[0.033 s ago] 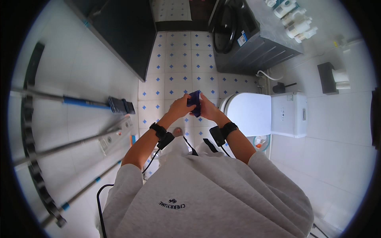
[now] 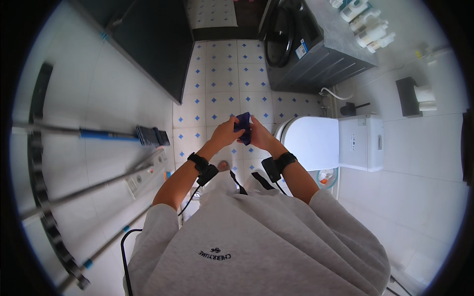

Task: Cleaning bathroom wall tiles with a cloth and water.

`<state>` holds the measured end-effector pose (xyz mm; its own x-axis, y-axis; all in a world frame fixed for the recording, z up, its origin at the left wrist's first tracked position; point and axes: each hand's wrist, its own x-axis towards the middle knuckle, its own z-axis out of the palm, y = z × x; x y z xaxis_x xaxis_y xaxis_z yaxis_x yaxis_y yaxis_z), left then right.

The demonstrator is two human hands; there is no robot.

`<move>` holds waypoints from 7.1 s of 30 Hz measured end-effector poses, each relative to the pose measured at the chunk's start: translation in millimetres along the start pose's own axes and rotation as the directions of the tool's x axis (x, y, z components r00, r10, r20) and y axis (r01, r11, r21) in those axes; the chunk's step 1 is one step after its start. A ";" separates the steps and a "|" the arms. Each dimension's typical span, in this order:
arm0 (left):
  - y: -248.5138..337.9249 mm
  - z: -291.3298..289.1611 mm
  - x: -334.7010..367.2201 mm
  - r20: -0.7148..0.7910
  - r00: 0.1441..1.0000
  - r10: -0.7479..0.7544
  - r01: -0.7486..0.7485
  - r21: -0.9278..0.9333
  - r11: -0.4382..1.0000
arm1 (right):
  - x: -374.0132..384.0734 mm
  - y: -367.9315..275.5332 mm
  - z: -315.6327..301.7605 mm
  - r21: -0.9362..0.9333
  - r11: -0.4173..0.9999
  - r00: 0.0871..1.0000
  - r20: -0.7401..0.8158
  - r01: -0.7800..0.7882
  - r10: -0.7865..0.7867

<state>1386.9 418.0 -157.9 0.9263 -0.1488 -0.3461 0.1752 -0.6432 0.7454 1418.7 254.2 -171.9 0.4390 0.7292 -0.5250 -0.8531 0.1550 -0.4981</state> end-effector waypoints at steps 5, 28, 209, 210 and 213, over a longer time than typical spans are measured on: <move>10.1 -33.2 84.6 0.000 0.993 0.118 -0.118 0.059 0.991 | 36.4 -61.6 -20.7 0.120 0.989 0.992 -0.100 0.091 -0.079; -19.1 -350.9 538.3 -0.528 0.828 -0.190 -0.149 -0.533 0.833 | 387.5 -503.8 -30.0 -0.161 0.954 0.940 -0.189 0.255 -0.283; 452.5 -357.0 1657.9 0.540 0.591 0.599 -0.599 -0.202 0.775 | 583.0 -1420.2 -588.6 0.434 0.021 0.430 -0.884 0.901 -0.184; 447.5 -359.8 1663.4 0.491 0.527 0.694 -0.692 -0.226 0.685 | 585.1 -1423.9 -589.8 0.408 0.100 0.419 -0.899 0.907 -0.127; 446.2 -363.1 1669.1 0.428 0.509 0.746 -0.726 -0.252 0.640 | 600.0 -1428.8 -596.7 0.459 0.091 0.468 -0.868 0.884 -0.167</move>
<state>3132.2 155.4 -196.1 0.4597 -0.8776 0.1358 -0.4758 -0.1143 0.8721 3069.2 72.6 -187.0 0.5928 -0.2631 -0.7611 0.1809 0.9645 -0.1926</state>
